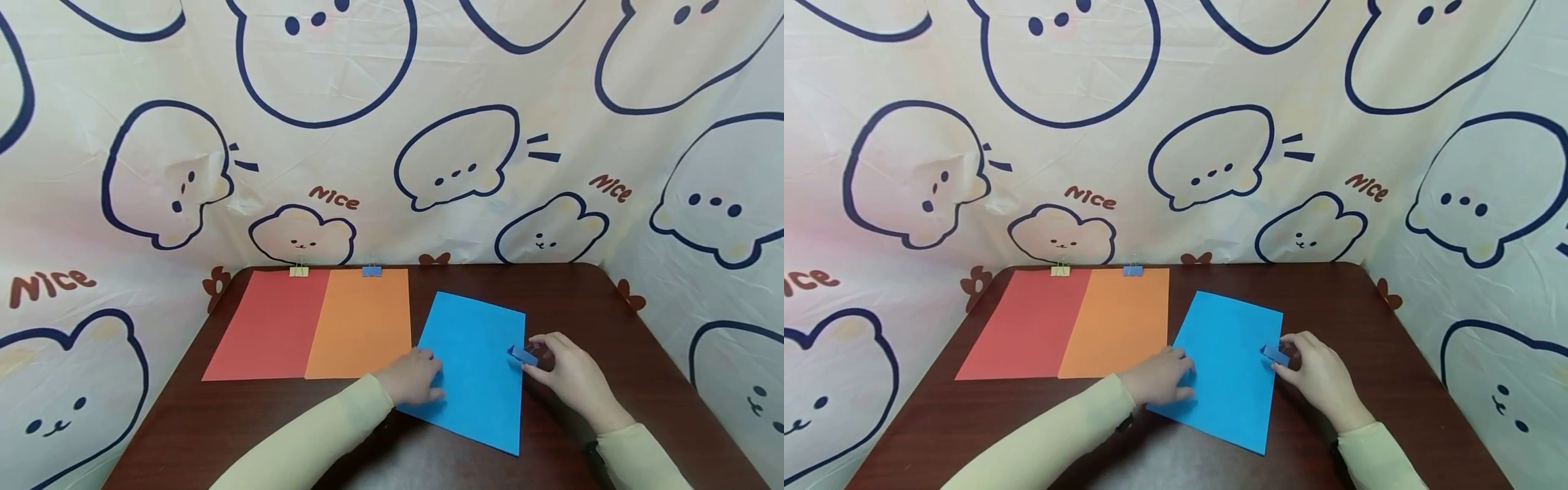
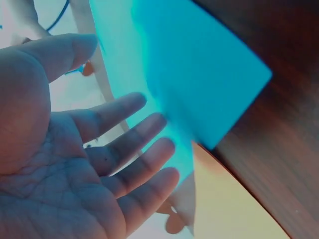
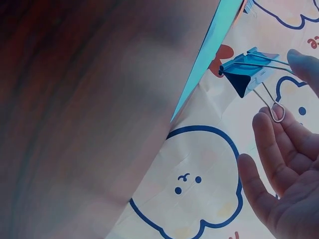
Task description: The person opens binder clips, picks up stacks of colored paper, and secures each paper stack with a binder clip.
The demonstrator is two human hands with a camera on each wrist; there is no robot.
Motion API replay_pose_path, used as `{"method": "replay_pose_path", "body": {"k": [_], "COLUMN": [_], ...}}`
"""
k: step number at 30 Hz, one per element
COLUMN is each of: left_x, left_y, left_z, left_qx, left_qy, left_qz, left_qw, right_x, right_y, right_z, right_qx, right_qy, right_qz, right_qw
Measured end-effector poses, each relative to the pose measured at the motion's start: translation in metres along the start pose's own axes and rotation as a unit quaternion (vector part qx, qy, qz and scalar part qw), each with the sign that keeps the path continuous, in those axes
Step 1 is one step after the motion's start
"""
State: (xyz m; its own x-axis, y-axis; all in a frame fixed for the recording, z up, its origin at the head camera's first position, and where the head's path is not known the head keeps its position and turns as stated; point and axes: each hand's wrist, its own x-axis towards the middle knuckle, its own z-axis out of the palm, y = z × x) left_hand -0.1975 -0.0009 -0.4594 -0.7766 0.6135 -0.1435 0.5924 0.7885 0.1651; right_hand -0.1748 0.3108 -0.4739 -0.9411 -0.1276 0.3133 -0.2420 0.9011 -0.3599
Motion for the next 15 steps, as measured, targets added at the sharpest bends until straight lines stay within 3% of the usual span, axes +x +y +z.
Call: {"method": "replay_pose_path", "body": {"k": [6,15], "left_x": [0.013,0.028], "left_y": [-0.009,-0.014], "left_z": [0.001,0.011], "left_qx": [-0.01,-0.02], "left_qy": [0.02,0.017], "left_qz": [-0.03,-0.052], "left_qw": [0.9993,0.9983], "right_x": [0.003,0.005], "right_y": [-0.003,-0.006], "right_z": [0.0,0.002], "right_qx": [-0.003,-0.002], "right_qy": [0.002,0.0], "right_qz": [-0.005,-0.009], "right_qw": [1.0,1.0]}}
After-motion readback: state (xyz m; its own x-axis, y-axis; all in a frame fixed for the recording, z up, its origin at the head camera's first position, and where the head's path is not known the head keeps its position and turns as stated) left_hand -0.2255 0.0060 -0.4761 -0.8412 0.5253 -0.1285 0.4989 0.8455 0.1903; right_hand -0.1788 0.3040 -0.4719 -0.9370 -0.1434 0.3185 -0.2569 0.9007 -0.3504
